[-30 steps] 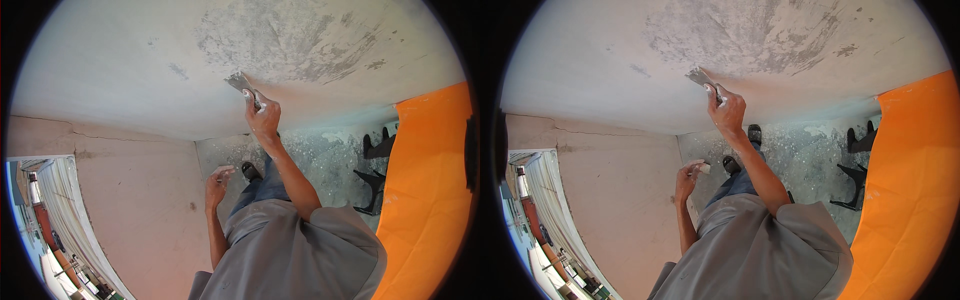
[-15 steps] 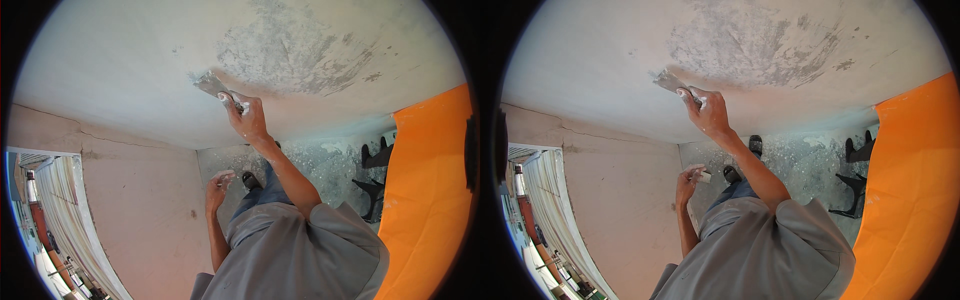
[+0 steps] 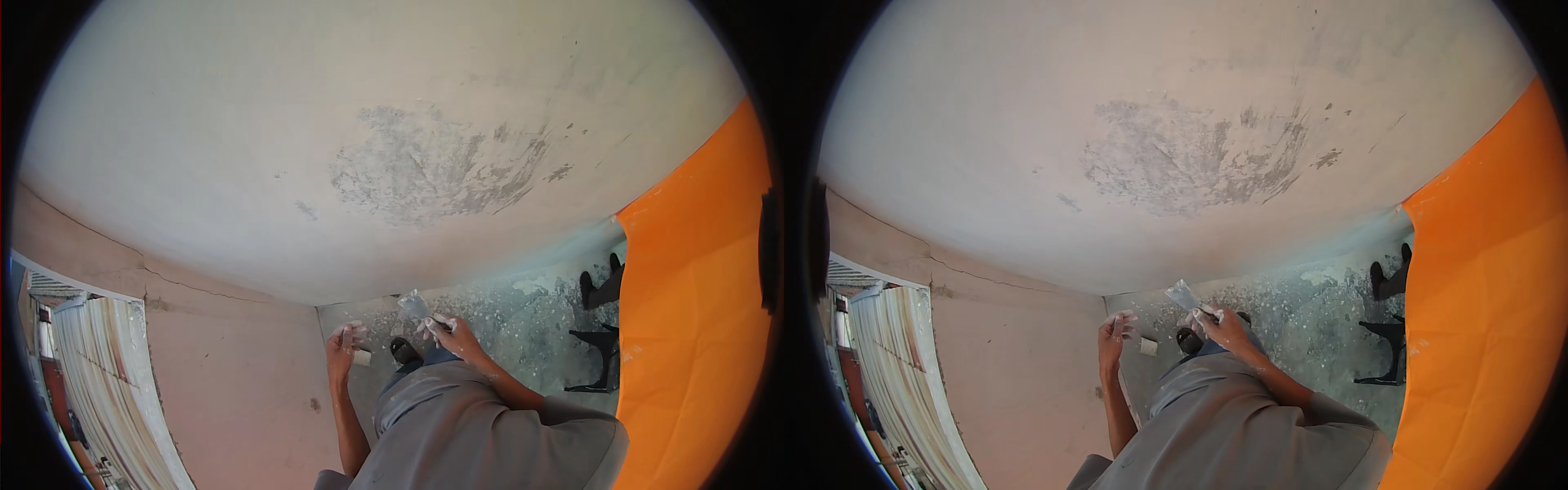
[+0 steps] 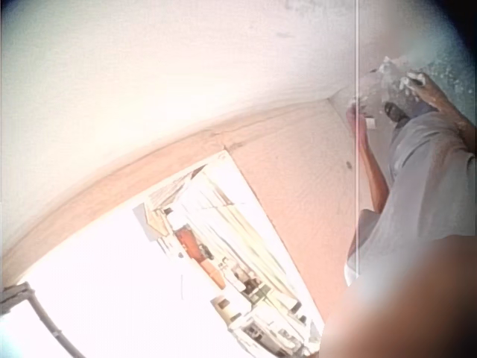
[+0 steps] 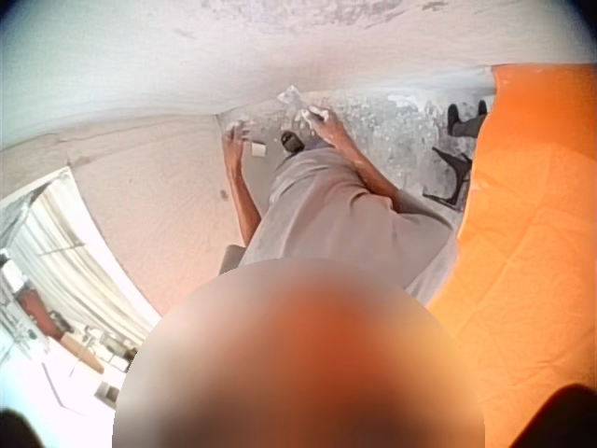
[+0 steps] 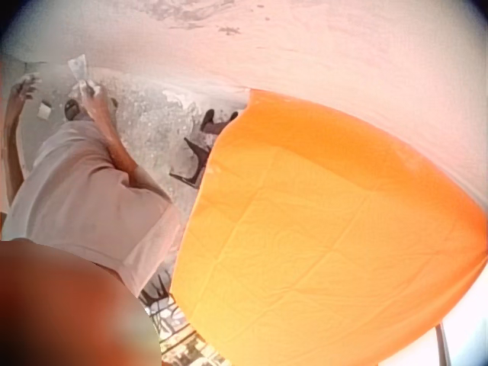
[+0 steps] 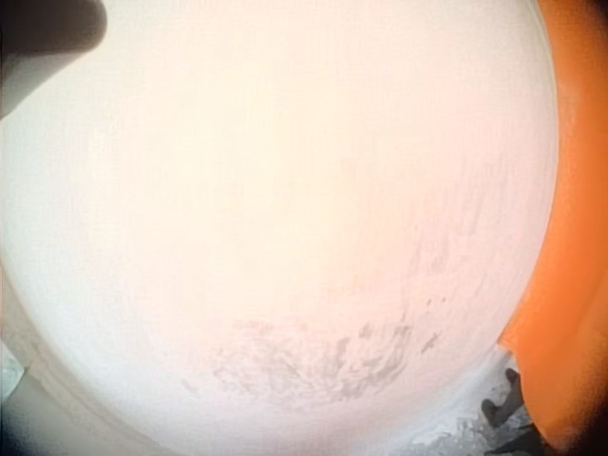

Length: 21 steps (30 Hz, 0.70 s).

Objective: The person is scraping and smoothing putty on a wall using a putty knife.

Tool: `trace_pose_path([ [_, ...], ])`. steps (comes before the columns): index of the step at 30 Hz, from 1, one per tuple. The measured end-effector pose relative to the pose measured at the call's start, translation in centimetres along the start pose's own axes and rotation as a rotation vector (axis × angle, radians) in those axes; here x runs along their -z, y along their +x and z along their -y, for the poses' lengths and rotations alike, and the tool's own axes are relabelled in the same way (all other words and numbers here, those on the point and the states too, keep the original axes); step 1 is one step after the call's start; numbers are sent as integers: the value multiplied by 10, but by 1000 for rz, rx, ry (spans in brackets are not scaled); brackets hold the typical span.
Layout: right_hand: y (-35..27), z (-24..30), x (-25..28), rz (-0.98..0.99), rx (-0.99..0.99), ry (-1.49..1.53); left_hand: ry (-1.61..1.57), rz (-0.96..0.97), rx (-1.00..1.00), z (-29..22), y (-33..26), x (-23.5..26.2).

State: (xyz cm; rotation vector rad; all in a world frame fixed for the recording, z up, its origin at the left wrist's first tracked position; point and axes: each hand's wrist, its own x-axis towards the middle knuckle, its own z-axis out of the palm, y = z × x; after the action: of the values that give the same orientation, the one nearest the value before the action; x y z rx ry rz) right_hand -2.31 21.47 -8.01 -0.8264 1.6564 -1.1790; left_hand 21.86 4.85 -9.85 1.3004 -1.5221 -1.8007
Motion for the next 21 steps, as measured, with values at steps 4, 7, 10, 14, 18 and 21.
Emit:
trace_pose_path([
  [4,2,34,41,-74,-35,86,-1,17,13,-2,9,-28],
  [7,-5,63,90,-27,-157,44,18,42,-65,-11,15,-61],
  [10,-11,38,132,-88,179,-47,-28,99,-45,-31,23,-118],
  [14,-26,15,174,-225,108,40,193,80,-253,-70,20,-181],
  [18,-35,27,217,-282,109,14,631,-98,-575,-122,-2,-206],
  [21,-30,8,243,-325,141,26,692,-299,-757,-167,-12,-208],
])
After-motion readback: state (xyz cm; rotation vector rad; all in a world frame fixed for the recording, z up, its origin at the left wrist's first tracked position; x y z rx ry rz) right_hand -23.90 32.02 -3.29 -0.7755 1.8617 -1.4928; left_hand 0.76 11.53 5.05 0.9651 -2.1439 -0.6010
